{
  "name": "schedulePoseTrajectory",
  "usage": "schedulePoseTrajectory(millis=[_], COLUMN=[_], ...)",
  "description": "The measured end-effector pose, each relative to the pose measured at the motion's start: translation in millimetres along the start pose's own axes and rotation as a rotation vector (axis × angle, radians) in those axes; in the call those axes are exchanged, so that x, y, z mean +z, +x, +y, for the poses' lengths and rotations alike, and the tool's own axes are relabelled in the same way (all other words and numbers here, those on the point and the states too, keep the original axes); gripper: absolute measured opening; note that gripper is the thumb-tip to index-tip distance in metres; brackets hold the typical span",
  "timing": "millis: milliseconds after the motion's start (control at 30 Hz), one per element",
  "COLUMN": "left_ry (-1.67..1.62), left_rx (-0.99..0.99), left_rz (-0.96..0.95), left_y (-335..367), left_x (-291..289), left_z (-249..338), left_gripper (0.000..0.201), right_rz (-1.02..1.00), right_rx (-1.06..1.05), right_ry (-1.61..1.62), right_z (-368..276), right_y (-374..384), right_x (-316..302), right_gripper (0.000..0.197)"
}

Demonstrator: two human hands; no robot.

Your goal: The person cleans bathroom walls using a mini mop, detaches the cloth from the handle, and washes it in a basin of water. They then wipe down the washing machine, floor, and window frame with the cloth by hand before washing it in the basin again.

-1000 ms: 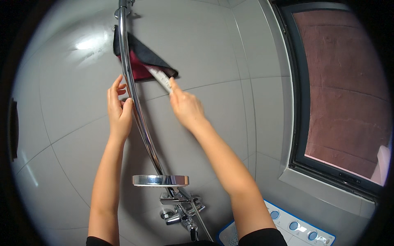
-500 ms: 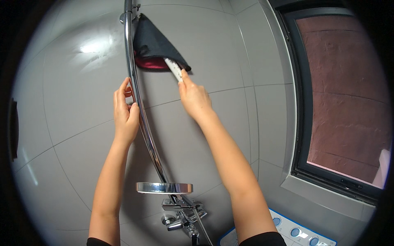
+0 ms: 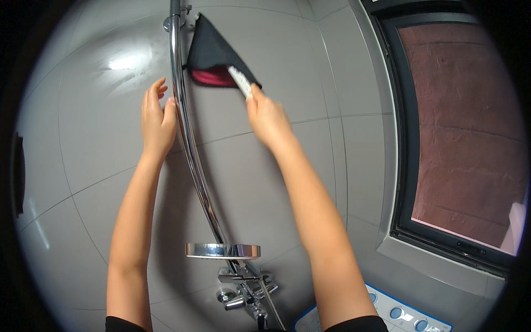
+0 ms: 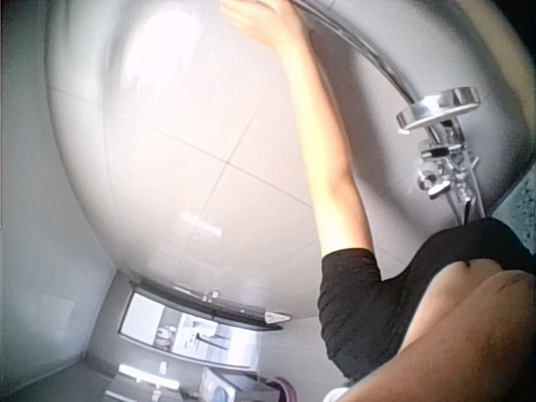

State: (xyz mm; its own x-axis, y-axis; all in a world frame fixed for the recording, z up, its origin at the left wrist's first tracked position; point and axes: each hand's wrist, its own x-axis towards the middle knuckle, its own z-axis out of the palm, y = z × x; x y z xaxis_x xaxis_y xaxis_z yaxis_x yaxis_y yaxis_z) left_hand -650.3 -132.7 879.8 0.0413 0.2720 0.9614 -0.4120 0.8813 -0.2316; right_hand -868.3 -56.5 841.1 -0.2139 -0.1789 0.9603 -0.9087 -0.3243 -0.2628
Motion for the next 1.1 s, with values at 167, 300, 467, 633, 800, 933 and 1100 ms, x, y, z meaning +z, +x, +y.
schedulePoseTrajectory(millis=[167, 300, 467, 633, 800, 933, 1100], left_ry=[0.556, 0.605, 0.555, 0.570, 0.578, 0.553, 0.567], left_rx=[0.317, 0.602, 0.682, 0.687, 0.624, 0.591, 0.600], left_rz=[-0.112, -0.403, -0.211, -0.047, -0.074, -0.130, -0.098], left_y=[50.8, 86.7, 131.1, 153.0, 157.8, 161.4, 159.1], left_x=[11.8, 19.2, 58.9, 81.6, 76.7, 76.0, 77.8], left_z=[-37.6, -52.6, -53.9, -61.6, -63.5, -67.5, -62.6], left_gripper=[0.042, 0.053, 0.049, 0.039, 0.040, 0.040, 0.038], right_rz=[0.053, 0.014, 0.006, -0.020, -0.033, -0.019, -0.031], right_rx=[0.054, 0.118, 0.201, 0.206, 0.223, 0.193, 0.207], right_ry=[0.019, 0.120, 0.083, 0.100, 0.136, 0.143, 0.136], right_z=[11.8, 25.7, 29.5, 30.2, 29.8, 32.8, 35.0], right_y=[25.2, -8.0, -28.1, -28.7, -27.8, -27.0, -26.5], right_x=[-8.9, -4.2, -5.5, -10.2, -12.1, -6.4, -3.6], right_gripper=[0.041, 0.042, 0.043, 0.043, 0.043, 0.043, 0.044])
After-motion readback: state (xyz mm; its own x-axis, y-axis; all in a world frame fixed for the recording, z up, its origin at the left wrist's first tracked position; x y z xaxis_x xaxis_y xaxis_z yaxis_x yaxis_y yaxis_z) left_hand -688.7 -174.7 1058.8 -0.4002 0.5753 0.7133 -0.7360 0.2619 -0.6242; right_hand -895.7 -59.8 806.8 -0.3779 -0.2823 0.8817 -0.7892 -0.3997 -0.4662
